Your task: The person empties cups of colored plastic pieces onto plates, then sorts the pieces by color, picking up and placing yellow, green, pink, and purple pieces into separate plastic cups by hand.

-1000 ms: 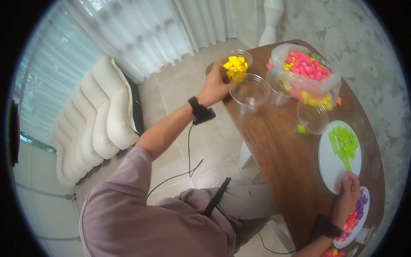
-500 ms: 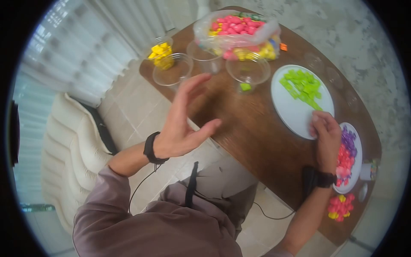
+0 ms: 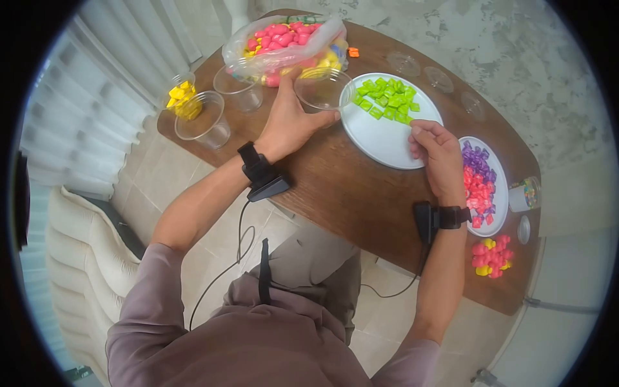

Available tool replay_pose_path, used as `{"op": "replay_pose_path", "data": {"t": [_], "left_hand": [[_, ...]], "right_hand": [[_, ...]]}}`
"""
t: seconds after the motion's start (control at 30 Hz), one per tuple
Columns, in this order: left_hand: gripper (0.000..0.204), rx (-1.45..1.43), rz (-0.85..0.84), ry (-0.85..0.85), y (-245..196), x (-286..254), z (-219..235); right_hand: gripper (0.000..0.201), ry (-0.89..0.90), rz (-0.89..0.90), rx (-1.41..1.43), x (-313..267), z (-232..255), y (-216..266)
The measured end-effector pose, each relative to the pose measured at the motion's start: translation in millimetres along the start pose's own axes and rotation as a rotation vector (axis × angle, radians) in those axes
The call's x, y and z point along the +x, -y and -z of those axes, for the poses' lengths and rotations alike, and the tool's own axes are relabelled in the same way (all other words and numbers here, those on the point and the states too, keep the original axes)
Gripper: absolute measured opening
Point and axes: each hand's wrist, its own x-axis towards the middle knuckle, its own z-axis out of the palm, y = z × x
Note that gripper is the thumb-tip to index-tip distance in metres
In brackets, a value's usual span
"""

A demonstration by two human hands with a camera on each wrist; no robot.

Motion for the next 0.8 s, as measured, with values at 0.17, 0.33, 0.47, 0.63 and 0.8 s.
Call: {"op": "replay_pose_path", "data": {"t": [0.17, 0.33, 0.47, 0.63, 0.8], "left_hand": [[0.094, -0.083, 0.234, 0.236, -8, 25, 3], [0.078, -0.441, 0.334, 0.365, 7, 36, 6], [0.072, -0.501, 0.332, 0.411, 12, 34, 9], [0.066, -0.517, 0.3, 0.525, 16, 34, 10], [0.061, -0.524, 0.344, 0.604, 13, 35, 12]], "right_hand": [[0.021, -0.083, 0.03, -0.126, 11, -15, 33], [0.03, 0.059, 0.164, -0.69, 51, -13, 46], [0.037, 0.151, 0.3, -1.108, 64, -29, 49], [0.042, 0.135, 0.423, -1.292, 79, -38, 25], [0.031, 0.129, 0.401, -1.328, 78, -44, 14]]}}
